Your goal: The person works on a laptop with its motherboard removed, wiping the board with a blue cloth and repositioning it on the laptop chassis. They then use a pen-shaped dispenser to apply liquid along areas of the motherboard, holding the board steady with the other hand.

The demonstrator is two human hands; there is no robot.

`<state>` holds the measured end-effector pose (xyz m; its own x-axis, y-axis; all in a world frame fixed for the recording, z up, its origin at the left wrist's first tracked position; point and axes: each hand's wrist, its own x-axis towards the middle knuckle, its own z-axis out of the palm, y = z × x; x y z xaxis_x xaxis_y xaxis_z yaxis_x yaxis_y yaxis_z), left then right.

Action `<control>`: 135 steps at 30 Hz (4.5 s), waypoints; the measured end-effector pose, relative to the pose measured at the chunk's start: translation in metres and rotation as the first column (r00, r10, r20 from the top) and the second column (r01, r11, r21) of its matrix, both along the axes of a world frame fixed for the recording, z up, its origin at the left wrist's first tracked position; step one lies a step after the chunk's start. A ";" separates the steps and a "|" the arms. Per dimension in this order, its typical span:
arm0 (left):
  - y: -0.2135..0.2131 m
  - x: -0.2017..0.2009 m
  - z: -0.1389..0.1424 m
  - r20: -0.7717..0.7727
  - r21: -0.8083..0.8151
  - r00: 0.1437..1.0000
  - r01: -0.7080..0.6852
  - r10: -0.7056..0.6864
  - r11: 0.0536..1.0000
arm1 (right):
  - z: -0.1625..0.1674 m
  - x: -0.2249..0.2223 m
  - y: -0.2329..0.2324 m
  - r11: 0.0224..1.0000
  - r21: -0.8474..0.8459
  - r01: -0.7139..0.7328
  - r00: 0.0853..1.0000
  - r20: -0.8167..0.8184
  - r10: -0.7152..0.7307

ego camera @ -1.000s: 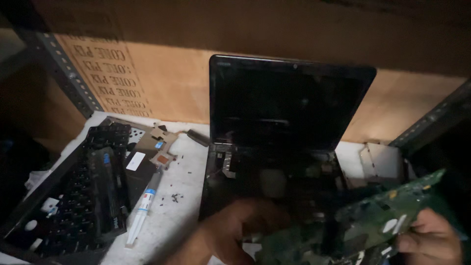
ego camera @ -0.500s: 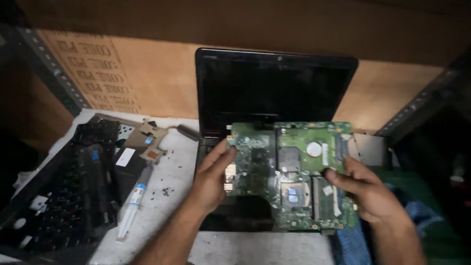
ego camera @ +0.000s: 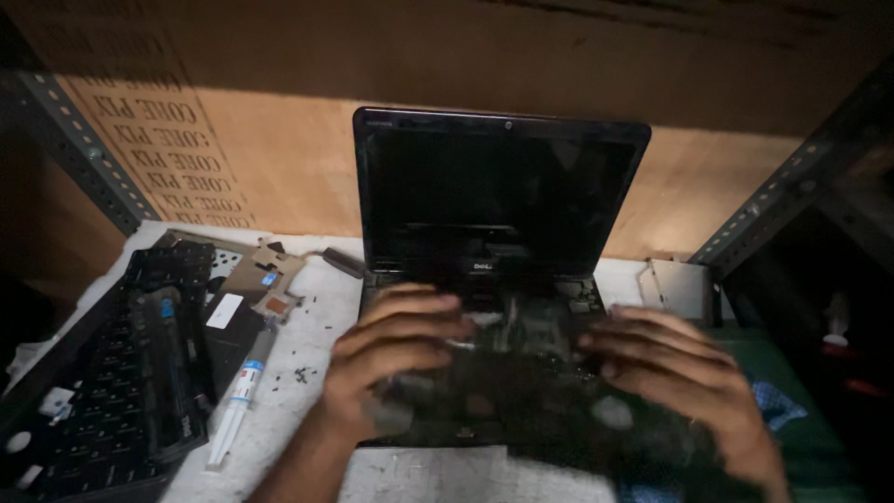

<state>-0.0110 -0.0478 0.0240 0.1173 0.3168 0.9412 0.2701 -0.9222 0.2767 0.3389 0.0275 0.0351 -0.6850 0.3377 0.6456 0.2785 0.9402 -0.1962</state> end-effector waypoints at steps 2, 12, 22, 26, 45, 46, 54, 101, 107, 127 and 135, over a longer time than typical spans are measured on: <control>-0.007 -0.005 0.008 -0.065 0.145 0.954 -0.282 0.294 0.948 | 0.018 -0.015 -0.007 0.965 0.249 0.082 0.996 -0.064 -0.068; -0.004 -0.010 0.003 -0.118 0.476 0.710 -0.573 0.694 0.668 | 0.032 -0.036 -0.020 0.777 0.542 0.322 0.946 -0.213 -0.243; 0.024 -0.021 0.002 -0.243 0.421 0.631 -0.616 0.737 0.666 | 0.005 -0.054 0.020 0.852 0.444 0.279 0.960 -0.142 -0.241; 0.029 -0.024 0.000 -0.296 0.395 0.626 -0.607 0.721 0.689 | -0.008 -0.054 0.037 0.902 0.381 0.202 0.979 -0.082 -0.184; 0.036 -0.027 -0.005 -0.315 0.300 0.646 -0.627 0.695 0.719 | -0.012 -0.061 0.034 0.874 0.407 0.265 0.956 0.009 -0.294; 0.036 -0.027 -0.005 -0.314 0.293 0.647 -0.630 0.695 0.719 | -0.011 -0.061 0.034 0.870 0.410 0.273 0.954 -0.001 -0.299; 0.036 -0.026 -0.004 -0.308 0.227 0.654 -0.654 0.691 0.721 | -0.007 -0.066 0.030 0.885 0.373 0.278 0.960 -0.073 -0.270; 0.053 -0.016 -0.045 0.378 -0.499 0.921 0.115 0.096 0.859 | -0.084 -0.039 0.075 0.377 -0.861 -0.340 0.842 -0.458 -0.286; 0.058 -0.021 -0.047 0.430 -0.542 0.902 0.221 0.041 0.811 | -0.049 -0.056 0.055 0.310 -0.866 -0.393 0.849 -0.471 -0.238; 0.068 -0.054 -0.054 0.124 -0.979 0.959 0.076 0.254 0.188 | -0.022 -0.073 0.045 0.024 -0.996 0.091 0.922 0.075 -0.381; 0.072 -0.046 -0.058 0.052 -0.972 0.953 -0.020 0.298 0.235 | -0.060 -0.056 0.074 0.110 -0.986 0.123 0.960 0.090 -0.264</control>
